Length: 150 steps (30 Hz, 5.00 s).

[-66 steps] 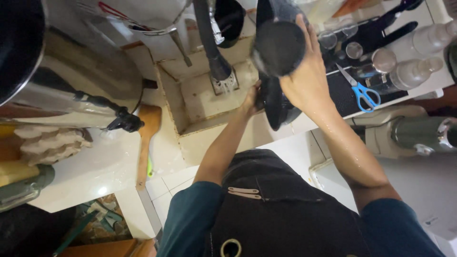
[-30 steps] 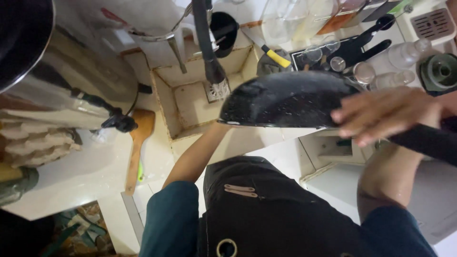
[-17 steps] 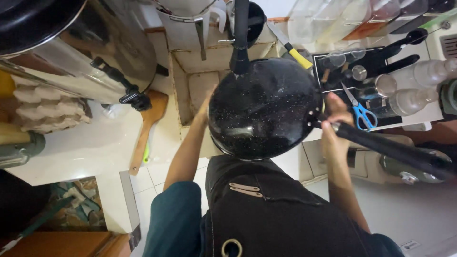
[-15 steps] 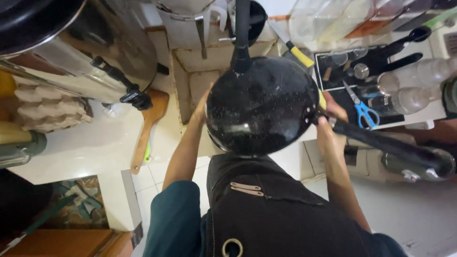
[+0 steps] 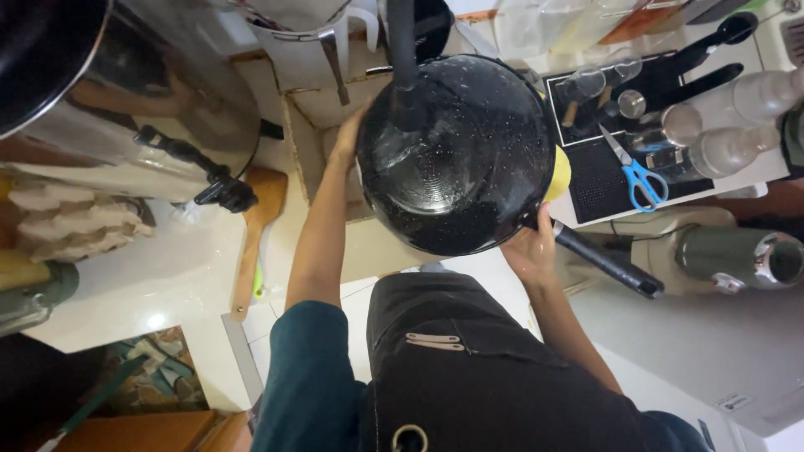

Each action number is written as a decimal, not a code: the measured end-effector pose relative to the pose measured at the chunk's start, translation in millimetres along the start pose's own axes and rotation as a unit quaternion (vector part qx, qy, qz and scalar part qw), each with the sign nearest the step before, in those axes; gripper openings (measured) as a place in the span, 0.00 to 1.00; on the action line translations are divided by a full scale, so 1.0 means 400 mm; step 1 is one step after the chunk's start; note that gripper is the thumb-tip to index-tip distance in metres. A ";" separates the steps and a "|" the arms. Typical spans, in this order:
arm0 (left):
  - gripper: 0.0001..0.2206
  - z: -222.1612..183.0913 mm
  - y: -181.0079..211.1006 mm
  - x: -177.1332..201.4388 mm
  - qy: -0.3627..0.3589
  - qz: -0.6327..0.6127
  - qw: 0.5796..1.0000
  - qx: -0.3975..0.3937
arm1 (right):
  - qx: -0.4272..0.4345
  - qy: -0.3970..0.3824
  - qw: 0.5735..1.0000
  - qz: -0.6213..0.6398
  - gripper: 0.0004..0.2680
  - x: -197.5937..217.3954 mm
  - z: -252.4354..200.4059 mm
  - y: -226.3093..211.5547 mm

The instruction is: Washing and scrubbing kitchen items including a pan, wooden spoon, and spatula in a sink.

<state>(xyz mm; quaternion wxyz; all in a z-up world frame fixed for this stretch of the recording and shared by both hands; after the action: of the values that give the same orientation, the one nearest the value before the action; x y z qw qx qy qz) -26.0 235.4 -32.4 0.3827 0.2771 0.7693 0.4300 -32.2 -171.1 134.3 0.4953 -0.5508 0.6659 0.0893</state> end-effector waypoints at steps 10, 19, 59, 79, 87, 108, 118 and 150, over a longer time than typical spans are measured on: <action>0.43 -0.199 -0.189 -0.202 0.027 -0.154 0.982 0.107 | 0.101 0.052 0.993 0.036 0.22 0.052 0.059 -0.062; 0.41 0.042 -0.322 -0.174 0.012 -0.282 0.950 0.132 | 0.114 -0.029 0.990 -0.073 0.27 -0.008 0.044 -0.007; 0.33 -0.048 -0.121 -0.283 -0.009 -0.251 0.966 -0.066 | 0.137 -0.022 0.985 0.101 0.28 -0.069 0.041 -0.177; 0.27 -0.741 -0.062 -0.203 0.018 0.243 0.970 -0.008 | 0.026 -0.057 0.995 0.075 0.24 0.054 0.136 0.075; 0.21 -0.845 -0.007 -0.169 0.058 0.102 0.991 0.060 | 0.050 0.163 0.883 -0.438 0.18 0.066 0.434 -0.021; 0.14 -0.819 0.084 -0.119 0.105 -0.101 0.980 0.134 | 0.002 -0.150 0.628 -0.764 0.17 -0.469 0.530 0.017; 0.14 -0.830 0.042 -0.118 0.084 -0.134 0.973 0.166 | -0.011 -0.129 0.540 -0.832 0.22 -0.616 0.262 0.036; 0.09 -0.729 -0.024 -0.127 0.075 -0.114 0.983 0.122 | 0.345 -0.535 0.214 -0.741 0.18 -0.404 0.267 0.345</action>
<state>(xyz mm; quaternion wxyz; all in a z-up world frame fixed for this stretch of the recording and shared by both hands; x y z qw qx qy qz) -240.0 61.5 75.3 0.3342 0.1992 0.8688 0.3063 -101.3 56.3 145.1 0.7187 -0.3926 -0.4993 -0.2831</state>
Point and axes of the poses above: each hand's wrist, its own z-axis towards the middle knuckle, its own x-axis out of the back of the hand, y = z × x, the point moved 7 cm from there along z, towards the middle knuckle, and after that the axes turned 11 degrees about -x, right-handed, at the moved point
